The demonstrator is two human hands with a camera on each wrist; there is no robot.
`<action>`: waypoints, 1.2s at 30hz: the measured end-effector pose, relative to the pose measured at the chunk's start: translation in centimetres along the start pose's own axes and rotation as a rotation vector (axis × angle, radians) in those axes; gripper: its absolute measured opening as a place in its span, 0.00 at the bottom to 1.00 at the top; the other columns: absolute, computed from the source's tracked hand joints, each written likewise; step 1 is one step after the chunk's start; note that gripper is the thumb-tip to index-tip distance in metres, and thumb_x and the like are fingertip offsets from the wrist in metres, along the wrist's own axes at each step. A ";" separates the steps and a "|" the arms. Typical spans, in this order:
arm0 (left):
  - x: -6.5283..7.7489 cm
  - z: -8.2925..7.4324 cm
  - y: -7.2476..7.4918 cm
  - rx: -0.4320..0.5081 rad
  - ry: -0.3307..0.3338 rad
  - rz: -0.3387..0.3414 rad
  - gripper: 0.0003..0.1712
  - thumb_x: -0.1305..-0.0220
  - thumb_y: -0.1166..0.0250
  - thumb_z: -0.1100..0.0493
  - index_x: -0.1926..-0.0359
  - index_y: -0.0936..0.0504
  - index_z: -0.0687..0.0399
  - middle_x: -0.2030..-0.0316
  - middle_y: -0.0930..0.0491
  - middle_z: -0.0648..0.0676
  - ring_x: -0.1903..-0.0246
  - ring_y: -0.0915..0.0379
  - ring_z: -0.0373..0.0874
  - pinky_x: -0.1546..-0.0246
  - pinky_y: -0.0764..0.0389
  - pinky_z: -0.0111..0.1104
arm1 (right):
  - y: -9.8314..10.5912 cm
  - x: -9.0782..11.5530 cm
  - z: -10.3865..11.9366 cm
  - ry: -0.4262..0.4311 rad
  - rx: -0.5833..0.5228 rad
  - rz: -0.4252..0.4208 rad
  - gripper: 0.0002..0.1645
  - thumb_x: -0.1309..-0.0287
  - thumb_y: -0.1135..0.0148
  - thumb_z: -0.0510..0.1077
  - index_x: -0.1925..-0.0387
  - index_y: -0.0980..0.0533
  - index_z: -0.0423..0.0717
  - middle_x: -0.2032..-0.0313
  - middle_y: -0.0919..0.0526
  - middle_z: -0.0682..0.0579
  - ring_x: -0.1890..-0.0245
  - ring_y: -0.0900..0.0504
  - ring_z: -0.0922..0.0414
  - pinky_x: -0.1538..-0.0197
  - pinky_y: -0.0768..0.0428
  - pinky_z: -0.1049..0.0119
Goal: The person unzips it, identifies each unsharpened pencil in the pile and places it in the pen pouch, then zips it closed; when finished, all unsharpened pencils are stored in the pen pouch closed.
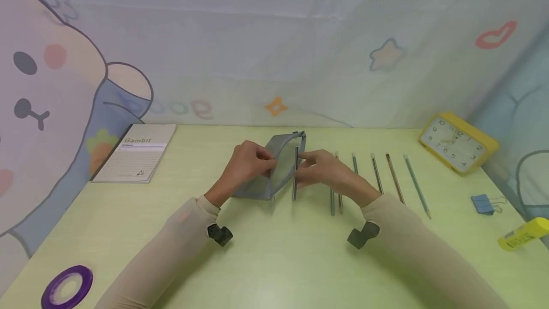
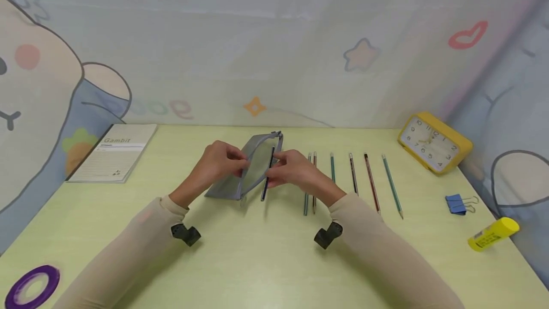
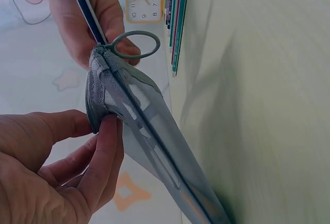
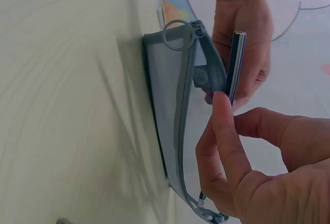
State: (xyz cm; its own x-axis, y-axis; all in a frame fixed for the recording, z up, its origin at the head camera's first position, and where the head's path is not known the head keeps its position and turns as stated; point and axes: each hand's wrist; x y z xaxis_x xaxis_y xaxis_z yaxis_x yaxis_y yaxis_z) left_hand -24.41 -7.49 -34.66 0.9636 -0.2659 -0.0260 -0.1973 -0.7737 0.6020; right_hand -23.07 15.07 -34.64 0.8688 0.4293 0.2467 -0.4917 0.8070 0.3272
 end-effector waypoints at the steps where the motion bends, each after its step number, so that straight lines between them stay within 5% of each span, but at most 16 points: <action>1: 0.0 0.0 0.0 -0.002 0.002 0.000 0.10 0.40 0.34 0.60 0.63 0.09 0.60 0.66 0.09 0.55 0.74 0.12 0.41 0.67 0.21 0.28 | -0.2 -0.3 0.0 0.000 0.001 -0.004 0.48 0.34 0.39 0.42 0.22 0.52 0.33 0.41 0.22 0.34 0.59 0.10 0.56 0.43 0.18 0.57; 5: 0.0 0.0 -0.1 -0.009 -0.005 0.002 0.10 0.39 0.34 0.60 0.63 0.08 0.59 0.66 0.09 0.55 0.74 0.12 0.41 0.67 0.21 0.28 | -0.9 -1.7 0.4 0.014 0.039 -0.033 0.41 0.36 0.41 0.41 0.27 0.42 0.29 0.48 0.16 0.35 0.61 0.10 0.54 0.45 0.18 0.58; 9: 0.0 -0.2 -0.1 -0.014 -0.009 0.000 0.10 0.39 0.34 0.60 0.64 0.08 0.57 0.66 0.09 0.54 0.74 0.12 0.41 0.66 0.19 0.30 | -1.4 -2.9 0.8 0.016 0.070 -0.060 0.21 0.38 0.42 0.38 0.46 0.27 0.31 0.61 0.11 0.39 0.65 0.09 0.54 0.48 0.16 0.55; 15: -0.1 -0.4 -0.1 -0.017 -0.003 -0.009 0.09 0.40 0.34 0.60 0.66 0.08 0.54 0.67 0.09 0.53 0.74 0.12 0.40 0.68 0.21 0.28 | -2.0 -3.9 1.3 -0.013 0.127 -0.100 0.09 0.41 0.42 0.37 0.62 0.29 0.35 0.69 0.11 0.43 0.72 0.11 0.59 0.54 0.14 0.55; 23: 0.0 -0.1 -0.2 -0.032 -0.002 -0.004 0.09 0.40 0.34 0.59 0.65 0.08 0.54 0.66 0.09 0.54 0.74 0.12 0.40 0.71 0.23 0.26 | -2.5 -4.1 1.6 -0.059 0.189 -0.115 0.16 0.38 0.39 0.41 0.53 0.27 0.33 0.67 0.10 0.43 0.70 0.11 0.58 0.53 0.16 0.57; 27: 0.0 -0.1 -0.1 -0.033 -0.007 -0.003 0.09 0.40 0.35 0.60 0.65 0.08 0.55 0.68 0.09 0.53 0.75 0.13 0.40 0.72 0.24 0.27 | -2.2 -3.7 1.7 -0.069 0.229 -0.106 0.35 0.37 0.40 0.43 0.35 0.36 0.25 0.61 0.10 0.43 0.63 0.09 0.56 0.44 0.18 0.54; 30: 0.0 -0.1 0.0 -0.030 -0.004 -0.003 0.10 0.40 0.35 0.60 0.65 0.08 0.57 0.69 0.09 0.53 0.75 0.13 0.39 0.72 0.24 0.27 | -1.4 -2.8 1.9 -0.044 0.263 -0.115 0.46 0.35 0.39 0.46 0.26 0.46 0.27 0.52 0.12 0.42 0.58 0.10 0.55 0.38 0.22 0.51; 36: -0.1 0.0 -0.1 -0.019 0.011 -0.005 0.11 0.40 0.35 0.60 0.63 0.08 0.57 0.67 0.09 0.53 0.74 0.12 0.40 0.69 0.24 0.26 | 0.8 -0.7 1.5 0.006 0.396 -0.155 0.38 0.33 0.40 0.46 0.27 0.38 0.33 0.48 0.16 0.39 0.55 0.10 0.48 0.44 0.18 0.52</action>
State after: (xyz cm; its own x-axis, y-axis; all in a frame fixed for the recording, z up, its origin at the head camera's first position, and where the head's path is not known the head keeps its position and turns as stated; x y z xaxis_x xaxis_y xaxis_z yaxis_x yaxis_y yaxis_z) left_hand -24.45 -7.45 -34.72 0.9666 -0.2555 -0.0208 -0.1887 -0.7641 0.6169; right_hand -24.16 14.85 -33.15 0.9339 0.3185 0.1622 -0.3389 0.6447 0.6852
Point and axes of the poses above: each hand's wrist, its own x-axis away from the middle knuckle, its own y-axis out of the back of the hand, z = x × y
